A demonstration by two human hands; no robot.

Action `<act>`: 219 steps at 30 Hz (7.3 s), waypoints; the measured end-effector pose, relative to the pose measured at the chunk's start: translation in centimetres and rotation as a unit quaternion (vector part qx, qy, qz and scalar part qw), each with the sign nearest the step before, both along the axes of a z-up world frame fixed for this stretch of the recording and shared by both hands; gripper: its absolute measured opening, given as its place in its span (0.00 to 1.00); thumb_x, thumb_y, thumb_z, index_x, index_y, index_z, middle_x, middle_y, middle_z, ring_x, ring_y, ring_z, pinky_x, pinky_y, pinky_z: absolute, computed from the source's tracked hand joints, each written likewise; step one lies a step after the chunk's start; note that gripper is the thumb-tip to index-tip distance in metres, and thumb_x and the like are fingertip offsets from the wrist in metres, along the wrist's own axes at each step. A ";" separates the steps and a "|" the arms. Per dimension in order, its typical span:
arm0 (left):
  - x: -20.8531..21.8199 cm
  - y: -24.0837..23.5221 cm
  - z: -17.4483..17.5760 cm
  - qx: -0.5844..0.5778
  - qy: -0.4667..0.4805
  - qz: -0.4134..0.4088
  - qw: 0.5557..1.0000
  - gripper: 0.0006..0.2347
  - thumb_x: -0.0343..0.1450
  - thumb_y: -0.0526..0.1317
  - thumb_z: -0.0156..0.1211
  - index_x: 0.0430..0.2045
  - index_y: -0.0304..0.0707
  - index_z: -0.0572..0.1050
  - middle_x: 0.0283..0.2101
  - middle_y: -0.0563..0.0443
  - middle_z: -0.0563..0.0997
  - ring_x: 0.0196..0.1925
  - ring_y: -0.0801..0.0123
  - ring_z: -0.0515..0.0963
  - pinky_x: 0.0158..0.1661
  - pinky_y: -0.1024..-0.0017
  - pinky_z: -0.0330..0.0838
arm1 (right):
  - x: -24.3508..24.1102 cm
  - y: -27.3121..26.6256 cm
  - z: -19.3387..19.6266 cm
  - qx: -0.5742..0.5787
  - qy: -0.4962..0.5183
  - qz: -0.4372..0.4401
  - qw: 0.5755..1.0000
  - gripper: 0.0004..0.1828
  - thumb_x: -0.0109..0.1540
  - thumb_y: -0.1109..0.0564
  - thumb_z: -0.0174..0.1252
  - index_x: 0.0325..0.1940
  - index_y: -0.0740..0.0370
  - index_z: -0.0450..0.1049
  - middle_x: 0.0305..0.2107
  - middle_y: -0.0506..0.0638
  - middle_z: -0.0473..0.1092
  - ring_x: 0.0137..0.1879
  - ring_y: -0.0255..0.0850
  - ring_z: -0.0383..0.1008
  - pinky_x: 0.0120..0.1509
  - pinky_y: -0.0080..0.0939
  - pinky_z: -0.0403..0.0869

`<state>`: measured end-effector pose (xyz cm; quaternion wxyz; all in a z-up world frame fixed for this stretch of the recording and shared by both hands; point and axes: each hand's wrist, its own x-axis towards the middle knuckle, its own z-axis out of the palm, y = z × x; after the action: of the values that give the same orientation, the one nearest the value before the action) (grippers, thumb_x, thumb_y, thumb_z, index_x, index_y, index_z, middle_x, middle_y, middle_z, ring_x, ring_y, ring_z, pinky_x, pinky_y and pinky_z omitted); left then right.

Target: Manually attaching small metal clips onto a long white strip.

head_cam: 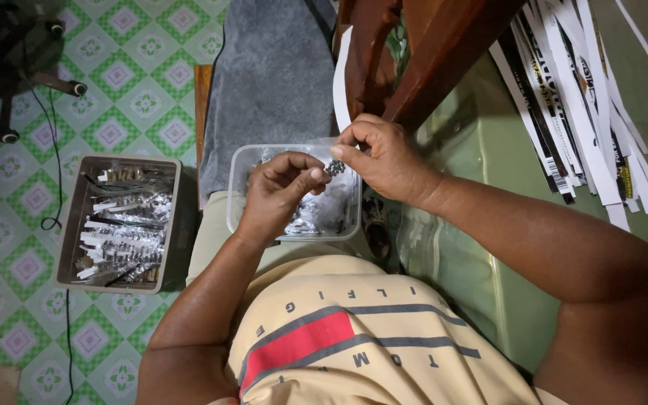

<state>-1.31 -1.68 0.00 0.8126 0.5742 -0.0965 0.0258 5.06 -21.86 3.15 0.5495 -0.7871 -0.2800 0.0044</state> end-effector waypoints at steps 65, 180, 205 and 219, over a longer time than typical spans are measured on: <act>1.1 -0.5 -2.9 -0.031 -0.019 0.089 0.995 0.05 0.70 0.31 0.70 0.31 0.26 0.80 0.21 0.47 0.77 0.27 0.77 0.74 0.31 0.78 0.72 | -0.8 0.3 -0.3 -0.065 0.018 0.007 0.998 0.06 0.60 0.59 0.67 0.36 0.65 0.79 0.32 0.54 0.73 0.39 0.43 0.76 0.36 0.38 0.73; 0.4 -0.9 -2.7 -0.107 0.025 0.006 0.994 0.08 0.69 0.28 0.68 0.37 0.20 0.77 0.28 0.43 0.79 0.32 0.65 0.84 0.38 0.68 0.83 | -0.9 0.0 1.6 -0.017 -0.018 0.004 1.000 0.03 0.62 0.61 0.64 0.34 0.62 0.78 0.26 0.52 0.67 0.35 0.44 0.71 0.43 0.42 0.71; 0.3 -2.1 -2.9 -0.129 0.037 0.035 0.990 0.07 0.68 0.27 0.69 0.36 0.23 0.77 0.28 0.40 0.80 0.31 0.63 0.84 0.38 0.67 0.83 | -1.1 -0.4 1.8 -0.018 -0.018 0.005 1.000 0.02 0.61 0.63 0.67 0.35 0.63 0.79 0.27 0.52 0.69 0.38 0.43 0.75 0.44 0.42 0.72; 0.3 -2.4 -3.7 -0.133 0.047 0.019 0.990 0.08 0.68 0.27 0.69 0.38 0.22 0.78 0.28 0.37 0.81 0.30 0.60 0.84 0.36 0.64 0.83 | -0.9 -0.5 1.8 -0.065 -0.024 0.002 0.998 0.02 0.59 0.67 0.64 0.34 0.64 0.78 0.27 0.54 0.69 0.39 0.49 0.75 0.44 0.47 0.73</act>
<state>-1.00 -4.07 -3.73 0.8847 0.4635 -0.0426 0.0266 4.14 -22.35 4.96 0.4904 -0.8205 -0.2939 0.0041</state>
